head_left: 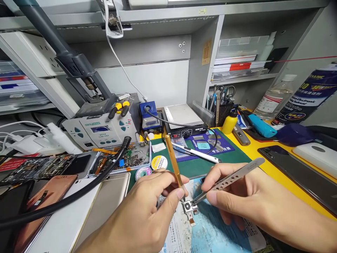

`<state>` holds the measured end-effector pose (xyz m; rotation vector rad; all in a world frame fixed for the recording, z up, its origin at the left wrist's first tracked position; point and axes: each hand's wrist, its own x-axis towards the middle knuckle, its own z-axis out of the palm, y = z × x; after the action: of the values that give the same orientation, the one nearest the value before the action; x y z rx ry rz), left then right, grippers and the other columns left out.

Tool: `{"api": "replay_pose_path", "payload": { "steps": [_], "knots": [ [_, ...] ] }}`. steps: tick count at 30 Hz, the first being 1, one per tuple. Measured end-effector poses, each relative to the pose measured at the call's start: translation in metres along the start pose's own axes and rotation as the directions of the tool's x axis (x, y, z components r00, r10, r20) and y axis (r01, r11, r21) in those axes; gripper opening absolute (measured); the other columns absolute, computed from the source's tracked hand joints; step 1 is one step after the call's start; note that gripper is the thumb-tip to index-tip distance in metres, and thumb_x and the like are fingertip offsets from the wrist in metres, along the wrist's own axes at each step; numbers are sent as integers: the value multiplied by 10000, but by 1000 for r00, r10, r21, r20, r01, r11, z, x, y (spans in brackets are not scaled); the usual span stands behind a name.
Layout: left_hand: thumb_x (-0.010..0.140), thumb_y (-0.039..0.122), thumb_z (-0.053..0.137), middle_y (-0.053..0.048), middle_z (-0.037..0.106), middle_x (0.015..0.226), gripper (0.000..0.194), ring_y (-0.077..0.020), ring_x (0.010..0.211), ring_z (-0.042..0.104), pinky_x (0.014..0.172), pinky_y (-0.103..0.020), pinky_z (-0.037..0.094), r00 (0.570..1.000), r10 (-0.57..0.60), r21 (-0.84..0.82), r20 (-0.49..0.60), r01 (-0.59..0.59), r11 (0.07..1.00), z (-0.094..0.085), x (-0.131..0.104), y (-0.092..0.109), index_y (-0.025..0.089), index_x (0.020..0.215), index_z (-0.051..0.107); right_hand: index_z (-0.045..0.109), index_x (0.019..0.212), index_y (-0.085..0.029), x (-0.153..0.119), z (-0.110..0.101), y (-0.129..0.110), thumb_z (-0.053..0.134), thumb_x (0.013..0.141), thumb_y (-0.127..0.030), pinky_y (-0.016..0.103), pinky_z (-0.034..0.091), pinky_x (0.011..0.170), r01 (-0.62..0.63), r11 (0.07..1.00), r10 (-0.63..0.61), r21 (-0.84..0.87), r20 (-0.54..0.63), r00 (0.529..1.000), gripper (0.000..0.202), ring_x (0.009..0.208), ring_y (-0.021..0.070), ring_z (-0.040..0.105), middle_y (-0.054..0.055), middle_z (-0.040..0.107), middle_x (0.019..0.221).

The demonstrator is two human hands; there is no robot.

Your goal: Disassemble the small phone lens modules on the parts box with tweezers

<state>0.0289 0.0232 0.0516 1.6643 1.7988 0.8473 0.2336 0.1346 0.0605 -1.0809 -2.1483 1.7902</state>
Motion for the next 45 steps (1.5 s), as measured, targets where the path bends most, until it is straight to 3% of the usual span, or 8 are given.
{"api": "replay_pose_path", "payload": {
  "steps": [9, 15, 27, 31, 35, 39, 45],
  "knots": [
    [999, 388, 540, 43, 750, 1096, 181, -133, 1024, 680, 741, -169, 513, 1000, -7, -20, 24, 8, 1000, 0, 1, -1, 310, 1019, 702, 692, 940, -202, -1, 1, 3, 696, 899, -527, 194, 319, 439, -14, 1000, 14, -7, 13, 1000, 328, 498, 93, 423, -58, 516, 566],
    [997, 355, 544, 39, 756, 1087, 181, -139, 1019, 684, 851, -194, 513, 1000, 24, 7, -3, -24, 1000, 0, 1, -1, 306, 1030, 714, 689, 943, -202, -1, 0, 1, 682, 909, -539, 193, 318, 440, -1, 1000, 1, -2, 0, 1000, 338, 506, 96, 437, -54, 520, 566],
    [998, 332, 543, 63, 760, 1025, 172, -110, 977, 691, 754, -144, 504, 998, 58, 5, -25, -58, 998, 0, 2, 1, 297, 948, 704, 673, 926, -222, 0, 3, 5, 697, 904, -525, 206, 307, 459, 21, 999, -23, 50, 42, 999, 305, 531, 107, 432, -51, 520, 586],
    [993, 323, 554, 57, 766, 1025, 164, -121, 981, 697, 821, -155, 498, 997, 68, 9, -31, -68, 998, 1, 1, 0, 296, 959, 712, 672, 913, -228, -3, 6, 7, 671, 920, -525, 236, 327, 495, 53, 998, -54, 25, 25, 998, 297, 578, 125, 430, -28, 542, 671],
    [992, 319, 540, 27, 773, 1018, 187, -154, 964, 707, 811, -180, 506, 996, 72, 4, -45, -72, 997, 1, 0, 1, 281, 955, 719, 682, 900, -239, -4, 7, 7, 647, 946, -487, 271, 425, 594, 109, 991, -111, -78, -15, 994, 255, 710, 172, 532, 15, 634, 794],
    [993, 306, 545, 54, 767, 993, 168, -128, 939, 698, 822, -160, 483, 996, 82, 9, -36, -82, 997, 1, 0, 1, 293, 966, 710, 680, 916, -245, -4, 8, 6, 606, 982, -427, 297, 492, 698, 181, 970, -184, -162, -3, 983, 207, 836, 211, 606, 36, 697, 888],
    [1006, 299, 554, 89, 745, 995, 144, -98, 952, 671, 847, -150, 443, 997, 67, -16, -27, -67, 998, 2, 1, -1, 308, 954, 688, 668, 946, -282, -6, 8, 11, 592, 1004, -366, 271, 518, 715, 314, 918, -317, -241, 27, 948, 127, 826, 177, 634, -8, 696, 900]
  ]
}}
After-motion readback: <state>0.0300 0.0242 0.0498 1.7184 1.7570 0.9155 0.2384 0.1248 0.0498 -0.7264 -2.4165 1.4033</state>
